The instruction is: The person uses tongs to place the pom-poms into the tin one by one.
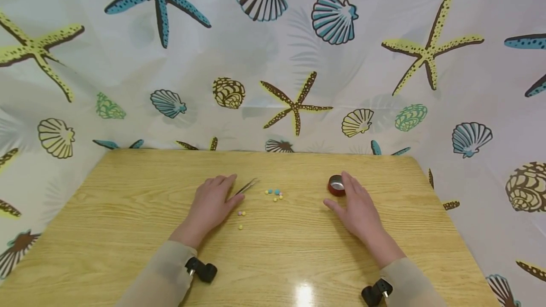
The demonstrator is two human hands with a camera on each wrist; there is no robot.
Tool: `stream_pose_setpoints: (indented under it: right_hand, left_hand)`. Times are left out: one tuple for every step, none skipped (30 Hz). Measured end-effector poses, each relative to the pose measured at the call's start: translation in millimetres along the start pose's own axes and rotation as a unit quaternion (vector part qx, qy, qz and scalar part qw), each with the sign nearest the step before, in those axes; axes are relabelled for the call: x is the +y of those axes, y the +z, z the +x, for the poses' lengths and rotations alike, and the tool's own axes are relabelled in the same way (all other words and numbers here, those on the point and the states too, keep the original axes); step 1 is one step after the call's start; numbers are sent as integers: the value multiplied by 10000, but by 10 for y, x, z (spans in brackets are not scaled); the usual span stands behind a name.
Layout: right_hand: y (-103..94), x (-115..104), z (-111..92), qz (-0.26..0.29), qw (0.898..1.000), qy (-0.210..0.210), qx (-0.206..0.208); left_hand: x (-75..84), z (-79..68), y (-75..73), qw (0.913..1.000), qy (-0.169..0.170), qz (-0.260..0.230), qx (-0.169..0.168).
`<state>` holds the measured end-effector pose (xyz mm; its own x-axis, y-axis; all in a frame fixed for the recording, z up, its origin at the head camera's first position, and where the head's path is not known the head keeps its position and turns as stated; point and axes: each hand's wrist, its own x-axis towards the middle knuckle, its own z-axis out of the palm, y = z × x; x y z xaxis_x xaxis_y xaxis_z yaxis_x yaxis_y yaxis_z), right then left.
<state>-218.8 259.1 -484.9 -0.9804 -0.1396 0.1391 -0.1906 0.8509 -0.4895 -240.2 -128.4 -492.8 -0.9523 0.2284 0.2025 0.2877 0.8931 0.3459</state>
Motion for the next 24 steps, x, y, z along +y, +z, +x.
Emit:
stream_pose_setpoints:
  right_hand:
    - [0,8,6,59,10000,30,-42]
    - [1,11,11,109,9999,59,-80]
    - [3,16,19,156,9998,80,-115]
    - [6,20,25,199,9996,104,-151]
    - [5,21,30,246,9995,123,-175]
    - [4,22,36,291,9993,137,-191]
    - [3,21,43,333,9991,137,-206]
    - [4,23,49,376,9990,138,-215]
    - [3,27,55,422,9987,145,-227]
    - [1,28,59,466,9985,154,-234]
    - [-1,29,64,501,9984,151,-235]
    - [-1,34,68,534,9981,169,-250]
    - [-1,41,73,568,9979,191,-264]
    - [2,49,78,594,9976,215,-277]
    - [4,54,84,627,9973,243,-293]
    - [6,56,91,664,9970,265,-303]
    - [10,60,99,699,9966,289,-313]
    - [15,63,106,736,9962,322,-329]
    - [20,65,113,776,9958,340,-334]
    - [25,65,119,807,9955,349,-341]
    - [30,65,125,837,9952,365,-345]
    - [34,65,129,856,9950,374,-348]
    - [39,67,133,865,9949,386,-351]
    - [43,69,137,873,9948,397,-353]
  left_hand:
    - [-2,6,3,10000,-8,-11,-23]
    - [-7,12,5,10000,-10,-11,-37]
    - [-13,16,8,10000,-15,-2,-54]
    - [-20,21,13,10000,-20,1,-69]
    - [-27,27,19,10000,-23,9,-78]
    - [-33,33,26,10000,-23,21,-78]
    - [-39,39,33,10000,-24,36,-83]
    - [-43,44,40,10000,-23,42,-87]
    - [-48,49,47,9999,-26,55,-94]
    - [-50,54,52,9999,-24,56,-92]
    - [-51,58,57,9999,-23,62,-89]
    - [-53,61,61,9999,-21,68,-87]
    - [-55,65,66,9999,-25,72,-87]
    - [-56,68,70,9999,-24,74,-77]
    - [-57,70,72,9999,-25,74,-64]
    - [-60,73,76,10000,-23,78,-48]
    - [-63,76,80,10000,-23,82,-32]
    - [-64,79,83,10000,-24,82,-16]
    - [-64,82,85,10000,-30,82,-2]
    - [-65,85,87,10000,-33,88,11]
    - [-65,89,90,9999,-46,93,14]
    - [-65,92,92,9999,-58,102,18]
    - [-63,94,93,9999,-75,108,18]
    - [-62,96,94,9999,-95,115,17]
